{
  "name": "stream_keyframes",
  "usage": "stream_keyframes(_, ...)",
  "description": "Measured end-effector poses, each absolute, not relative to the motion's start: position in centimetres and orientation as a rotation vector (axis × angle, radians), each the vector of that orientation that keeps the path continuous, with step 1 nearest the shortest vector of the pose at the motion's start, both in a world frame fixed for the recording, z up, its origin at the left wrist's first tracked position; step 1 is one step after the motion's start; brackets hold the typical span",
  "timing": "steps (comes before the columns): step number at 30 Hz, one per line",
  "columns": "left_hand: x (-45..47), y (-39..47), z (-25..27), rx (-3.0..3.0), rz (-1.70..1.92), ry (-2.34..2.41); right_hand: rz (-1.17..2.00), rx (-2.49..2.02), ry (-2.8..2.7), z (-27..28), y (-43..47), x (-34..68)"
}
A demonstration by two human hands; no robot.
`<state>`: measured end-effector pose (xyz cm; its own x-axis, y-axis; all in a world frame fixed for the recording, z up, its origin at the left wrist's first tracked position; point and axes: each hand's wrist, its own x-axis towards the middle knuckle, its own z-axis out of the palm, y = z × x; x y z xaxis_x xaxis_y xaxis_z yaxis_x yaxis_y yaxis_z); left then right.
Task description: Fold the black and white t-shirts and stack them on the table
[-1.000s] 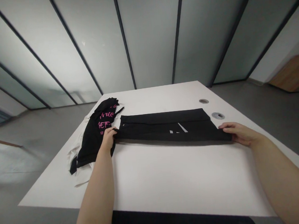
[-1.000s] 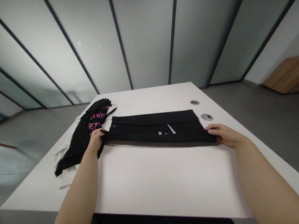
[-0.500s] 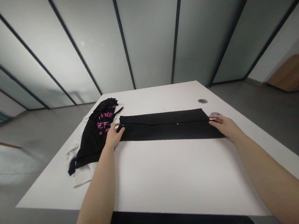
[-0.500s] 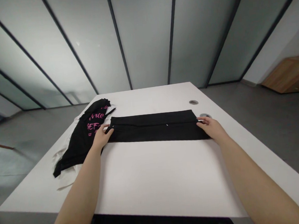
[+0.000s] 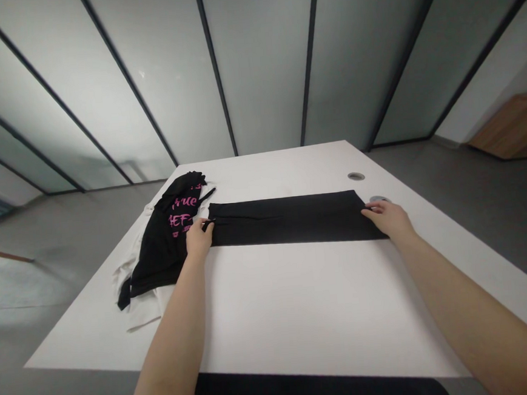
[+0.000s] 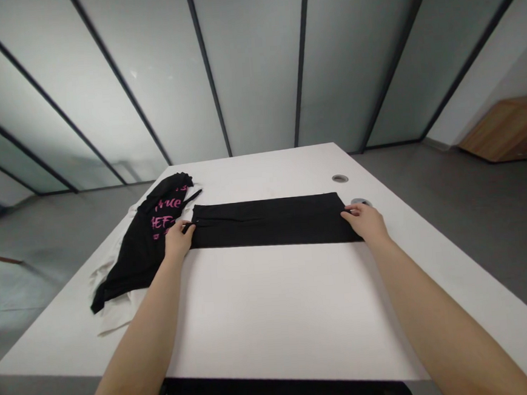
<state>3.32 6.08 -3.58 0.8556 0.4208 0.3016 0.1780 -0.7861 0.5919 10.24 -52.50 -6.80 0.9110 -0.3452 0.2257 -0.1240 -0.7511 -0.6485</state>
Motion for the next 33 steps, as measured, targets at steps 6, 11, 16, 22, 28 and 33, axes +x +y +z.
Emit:
stream_keyframes(6,3.2,5.2,-3.1,2.618,0.484,0.542,-0.481,-2.515,0.351,-6.7,-51.9,10.1)
stream_keyframes(11,2.6,4.0,-2.3,2.768,0.556,0.521,-0.596,-2.654,0.278,-6.3,-51.3,8.9)
stream_keyframes(16,2.0,0.0,-2.3,2.823,0.749,0.105,-0.766,-2.706,-0.211,-5.4,-48.0,7.6)
stream_keyframes(22,1.9,-4.2,-4.0,2.951,0.317,-0.325,-0.159,-2.879,-0.463,-6.4,-41.8,6.1)
stream_keyframes(28,0.9,-4.4,-3.6,2.991,0.158,-0.306,0.048,-2.934,-0.440,-5.7,-43.1,6.0)
stream_keyframes(33,-0.8,-7.1,-2.1,2.960,0.307,-0.349,-0.143,-2.903,-0.290,-3.6,-42.1,4.8)
